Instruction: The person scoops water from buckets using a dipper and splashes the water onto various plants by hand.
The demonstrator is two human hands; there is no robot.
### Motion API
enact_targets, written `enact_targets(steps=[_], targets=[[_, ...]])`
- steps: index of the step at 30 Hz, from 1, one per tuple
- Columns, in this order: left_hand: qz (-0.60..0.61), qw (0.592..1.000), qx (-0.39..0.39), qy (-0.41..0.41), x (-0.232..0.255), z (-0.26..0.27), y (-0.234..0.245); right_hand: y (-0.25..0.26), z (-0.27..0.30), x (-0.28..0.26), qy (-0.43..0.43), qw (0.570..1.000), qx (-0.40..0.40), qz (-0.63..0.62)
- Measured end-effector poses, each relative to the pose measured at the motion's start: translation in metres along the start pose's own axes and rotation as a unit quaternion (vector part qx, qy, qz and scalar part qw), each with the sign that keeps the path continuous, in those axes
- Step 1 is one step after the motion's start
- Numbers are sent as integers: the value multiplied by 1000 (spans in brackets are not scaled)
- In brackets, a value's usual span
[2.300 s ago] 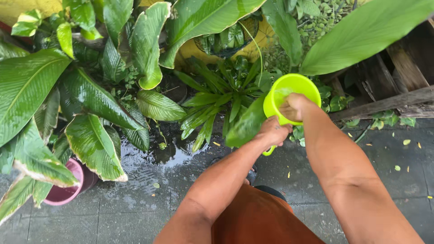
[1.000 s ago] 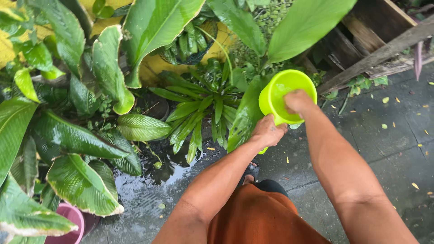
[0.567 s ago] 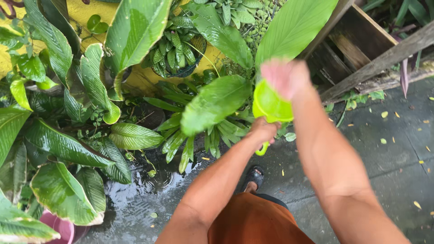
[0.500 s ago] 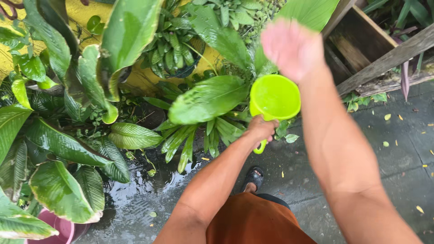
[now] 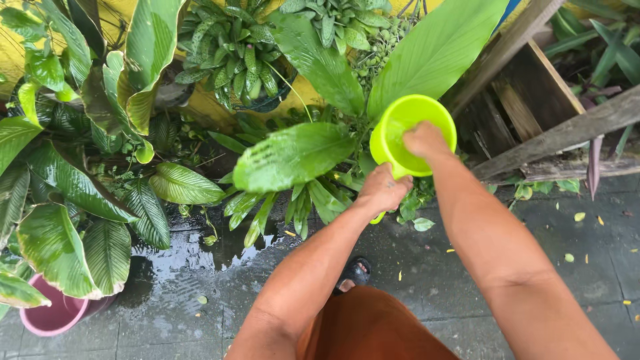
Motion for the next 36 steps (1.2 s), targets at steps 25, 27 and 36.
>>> enact_targets(steps=[25,27,36], targets=[[64,998,3,-4,24,-105,103,31,-92,-123,29,1000,3,-11],[-169,959,84,-212,41,-114,106,6,-109,-101,13,993,19,116],[158,986,-16,42,6,-113,116,4,-91,-213,-154,680,-203,-687]])
Point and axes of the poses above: each hand's wrist, its own z-axis away from the middle knuckle, its own y-axis out of the back of the hand, x = y × z, the point moved 7 cm from there along -z, towards the middle knuckle, and after that the axes turned 7 degrees about -y, right-handed, at the moved point
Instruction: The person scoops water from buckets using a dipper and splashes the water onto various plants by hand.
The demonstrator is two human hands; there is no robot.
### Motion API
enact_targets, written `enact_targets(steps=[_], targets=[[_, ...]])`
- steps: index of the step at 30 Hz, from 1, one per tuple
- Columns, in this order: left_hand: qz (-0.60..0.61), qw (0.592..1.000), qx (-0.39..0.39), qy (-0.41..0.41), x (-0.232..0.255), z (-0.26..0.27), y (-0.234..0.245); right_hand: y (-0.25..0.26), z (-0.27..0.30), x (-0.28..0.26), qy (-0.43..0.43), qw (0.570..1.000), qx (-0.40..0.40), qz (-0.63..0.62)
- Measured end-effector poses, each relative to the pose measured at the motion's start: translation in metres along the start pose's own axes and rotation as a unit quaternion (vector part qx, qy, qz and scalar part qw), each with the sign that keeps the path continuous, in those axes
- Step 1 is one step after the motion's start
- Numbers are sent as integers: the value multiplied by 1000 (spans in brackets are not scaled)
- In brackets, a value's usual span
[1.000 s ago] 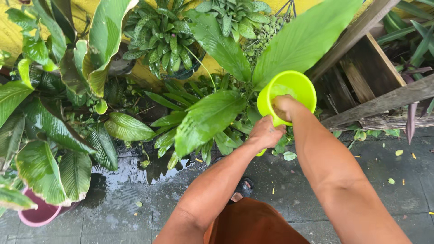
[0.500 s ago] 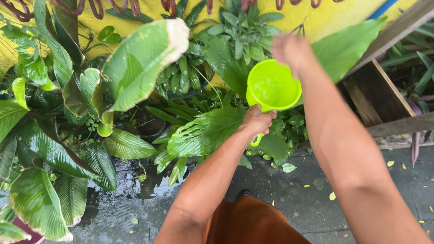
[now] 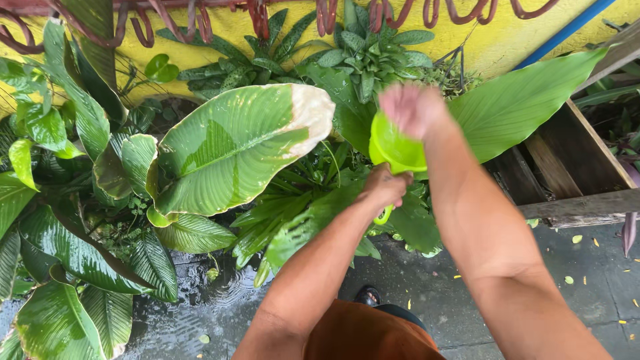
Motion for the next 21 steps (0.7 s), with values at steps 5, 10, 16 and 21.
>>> enact_targets(steps=[5,10,16,21], targets=[[61,997,15,38,4,0,9,-98,19,-83,67,984,-94,134],[48,998,-10,27,20,2,0,-40,20,-89,142,958,29,249],[-90,994,-54,-19,44,3,-31,127,-8,-41,133,666,185,710],[-177,977,-109,-49,31,-12,-85,239,-23,-4,87,612,238,749]])
Point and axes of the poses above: each hand's wrist, its own z-axis away from the middle knuckle, its own y-axis out of the back of the hand, x = y × z, the point moved 7 cm from there along -z, towards the middle knuckle, and after that the axes turned 7 degrees about -y, right-handed, at the moved point
